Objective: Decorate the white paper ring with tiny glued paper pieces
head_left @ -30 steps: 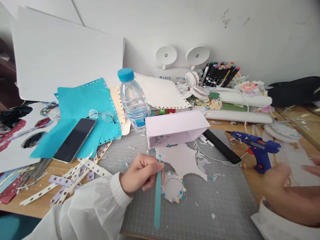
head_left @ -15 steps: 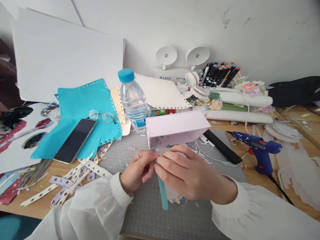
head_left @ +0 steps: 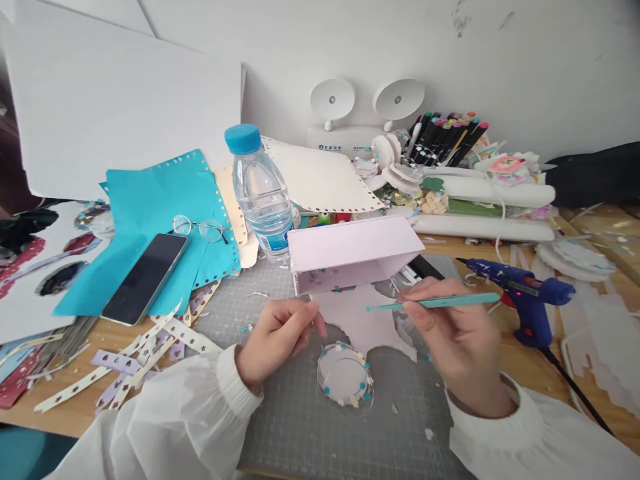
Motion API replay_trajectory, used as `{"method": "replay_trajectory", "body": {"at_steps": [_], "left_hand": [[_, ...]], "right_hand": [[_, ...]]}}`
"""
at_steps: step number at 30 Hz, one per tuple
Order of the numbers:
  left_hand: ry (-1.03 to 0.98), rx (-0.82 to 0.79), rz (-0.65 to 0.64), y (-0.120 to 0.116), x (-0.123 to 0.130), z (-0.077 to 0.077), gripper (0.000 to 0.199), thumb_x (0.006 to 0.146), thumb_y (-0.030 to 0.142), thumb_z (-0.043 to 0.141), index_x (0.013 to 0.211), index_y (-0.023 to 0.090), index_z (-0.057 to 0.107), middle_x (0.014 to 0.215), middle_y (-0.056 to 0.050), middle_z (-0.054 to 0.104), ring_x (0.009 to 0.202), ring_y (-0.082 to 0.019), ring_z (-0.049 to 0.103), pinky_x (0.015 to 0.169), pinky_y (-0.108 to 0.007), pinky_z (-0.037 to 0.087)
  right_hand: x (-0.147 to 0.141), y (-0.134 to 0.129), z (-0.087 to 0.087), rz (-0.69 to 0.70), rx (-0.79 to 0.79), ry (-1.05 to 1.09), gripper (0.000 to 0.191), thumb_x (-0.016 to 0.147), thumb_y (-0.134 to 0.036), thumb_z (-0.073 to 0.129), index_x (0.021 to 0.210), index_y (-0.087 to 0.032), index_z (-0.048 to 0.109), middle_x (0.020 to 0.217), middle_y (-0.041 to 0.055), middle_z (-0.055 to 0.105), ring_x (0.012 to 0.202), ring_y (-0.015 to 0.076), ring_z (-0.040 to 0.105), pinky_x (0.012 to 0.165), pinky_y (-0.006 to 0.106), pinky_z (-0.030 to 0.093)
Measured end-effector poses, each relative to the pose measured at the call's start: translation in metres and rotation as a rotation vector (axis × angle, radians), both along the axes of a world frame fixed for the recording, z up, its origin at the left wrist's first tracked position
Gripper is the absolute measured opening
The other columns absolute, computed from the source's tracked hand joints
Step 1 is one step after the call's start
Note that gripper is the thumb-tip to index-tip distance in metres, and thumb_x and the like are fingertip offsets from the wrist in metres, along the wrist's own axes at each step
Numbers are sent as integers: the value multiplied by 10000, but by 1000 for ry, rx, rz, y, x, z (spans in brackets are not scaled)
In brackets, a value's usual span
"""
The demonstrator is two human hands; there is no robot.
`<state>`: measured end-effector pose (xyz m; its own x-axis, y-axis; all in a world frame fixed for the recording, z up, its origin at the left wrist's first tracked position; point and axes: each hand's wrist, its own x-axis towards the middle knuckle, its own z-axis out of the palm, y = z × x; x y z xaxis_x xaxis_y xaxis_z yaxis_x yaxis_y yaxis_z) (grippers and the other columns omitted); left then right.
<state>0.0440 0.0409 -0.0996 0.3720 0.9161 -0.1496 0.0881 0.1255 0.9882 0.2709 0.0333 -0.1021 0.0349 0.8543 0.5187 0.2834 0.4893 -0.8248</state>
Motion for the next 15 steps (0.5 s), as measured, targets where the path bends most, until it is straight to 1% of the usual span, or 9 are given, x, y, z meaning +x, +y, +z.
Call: {"method": "replay_trajectory", "body": {"at_steps": [2,4,5,7,9,12,15], "left_hand": [[71,64,-60,1,-1,1,439,900,407,469,622,101,616,423,48,383,391,-61,311,416,-205,240],[134,109,-154,3,-1,3,374,874,360,508,625,99,607,491,26,427,447,-69,338,430,-199,254],[161,116,-206,3,0,4,346,860,342,524,629,98,604,520,14,450,468,-73,350,434,-197,261],[195,94,-300,3,0,5,303,841,323,544,647,97,600,533,7,462,471,-72,346,424,-191,256],[211,54,-361,3,0,5,262,829,303,557,675,96,600,520,14,456,452,-66,332,407,-183,246],[221,27,-384,2,0,4,234,825,270,561,673,96,591,506,22,442,439,-58,320,396,-174,237],[216,38,-377,1,0,5,249,835,243,542,638,94,573,508,30,414,438,-50,294,391,-169,217]], "right_hand": [[6,-4,-11,36,-155,107,17,857,-226,587,870,-221,598,770,33,554,749,197,599,601,316,519],[8,-9,-16,96,-235,148,33,854,-247,601,870,-218,600,775,27,553,724,182,597,581,296,515],[7,-11,-17,119,-251,152,34,850,-241,608,874,-217,601,782,27,555,729,179,598,579,288,513],[4,-15,-14,149,-253,148,29,850,-213,606,879,-215,601,786,29,558,759,179,603,589,277,514],[-1,-19,-9,169,-238,133,36,858,-180,586,880,-206,598,778,32,559,781,182,603,602,275,515],[-6,-21,-4,206,-207,107,64,860,-144,566,885,-195,596,768,33,550,759,174,589,593,274,504],[-6,-22,-3,230,-233,119,88,866,-132,552,899,-205,586,762,23,529,746,162,566,606,277,489]]}}
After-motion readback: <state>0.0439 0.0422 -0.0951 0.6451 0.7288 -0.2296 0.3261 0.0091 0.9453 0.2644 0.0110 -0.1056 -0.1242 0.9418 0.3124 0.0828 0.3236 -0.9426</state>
